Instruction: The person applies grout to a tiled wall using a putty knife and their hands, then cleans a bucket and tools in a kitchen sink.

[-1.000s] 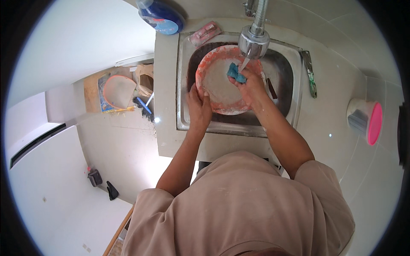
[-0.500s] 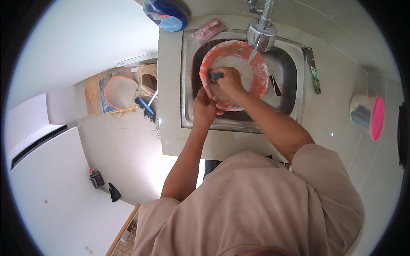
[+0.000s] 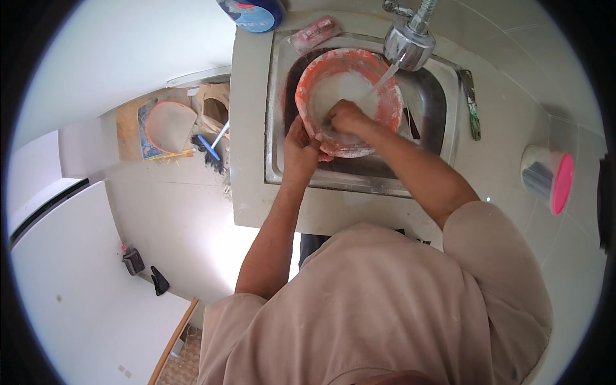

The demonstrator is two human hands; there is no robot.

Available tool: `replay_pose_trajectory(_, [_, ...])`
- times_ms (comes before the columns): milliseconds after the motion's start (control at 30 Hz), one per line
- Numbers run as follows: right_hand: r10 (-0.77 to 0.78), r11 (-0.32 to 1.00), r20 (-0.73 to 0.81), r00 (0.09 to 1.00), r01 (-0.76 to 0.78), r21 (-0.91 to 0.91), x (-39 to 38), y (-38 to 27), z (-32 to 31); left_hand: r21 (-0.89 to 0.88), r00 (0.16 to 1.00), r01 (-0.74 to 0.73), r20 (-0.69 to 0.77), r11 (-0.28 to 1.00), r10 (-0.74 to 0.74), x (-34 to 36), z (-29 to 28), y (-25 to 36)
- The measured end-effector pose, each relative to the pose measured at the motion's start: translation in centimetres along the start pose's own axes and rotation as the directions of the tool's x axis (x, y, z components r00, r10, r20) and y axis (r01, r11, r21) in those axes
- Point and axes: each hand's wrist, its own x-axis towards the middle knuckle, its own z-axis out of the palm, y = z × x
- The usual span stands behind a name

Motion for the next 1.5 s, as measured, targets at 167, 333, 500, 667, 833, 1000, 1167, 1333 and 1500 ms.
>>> replay_pose_trajectory(167, [0.274,0.761,-0.363,0.891,0.031,0.648,0.9,0.6,-2.3,-0.058,0.993,0.056,-0.1,0.997,-0.062,-0.8,0.5,-0.2])
replay_pose_trajectory(333, [0.138,0.901,-0.098,0.986,-0.084,0.426,0.4,-0.1,0.0,-0.146,0.998,0.055,-0.007,0.988,-0.057,-0.3,0.2,-0.7])
replay_pose_trajectory(500, [-0.274,0.939,0.214,0.938,0.212,0.271,-6.1,3.4,-3.4,-0.175,0.997,0.016,-0.074,0.984,-0.029,-0.9,0.6,-1.6])
replay_pose_trajectory(667, [-0.236,0.921,0.043,0.971,0.238,-0.308,-4.6,1.3,-1.0,-0.135,0.991,0.028,-0.129,0.99,-0.045,-1.0,0.2,-1.9])
replay_pose_trajectory(833, [-0.223,0.971,-0.345,0.912,0.18,-0.155,0.9,-0.1,0.4,-0.164,0.995,0.044,-0.083,0.985,-0.058,-0.3,0.7,-0.9])
replay_pose_trajectory(1000, [-0.485,0.873,-0.62,0.617,0.305,-0.38,2.9,1.9,-0.1,-0.18,0.996,0.052,-0.064,0.982,-0.065,-0.2,0.5,-1.3])
replay_pose_trajectory(1167, [-0.706,0.413,-0.073,0.704,0.326,-0.851,2.9,2.3,-3.4,-0.164,0.994,0.061,-0.084,0.985,-0.075,-0.3,0.6,-1.7])
replay_pose_trajectory(1333, [-0.558,0.423,-0.013,0.829,0.271,-0.865,1.3,2.8,-4.6,-0.195,0.989,0.041,-0.132,0.98,-0.067,-0.7,0.6,-1.3])
replay_pose_trajectory(1500, [-0.303,0.645,-0.014,0.953,0.195,-0.739,0.3,5.3,-3.9,-0.262,0.982,-0.003,-0.185,0.965,-0.047,-0.1,1.6,-1.7])
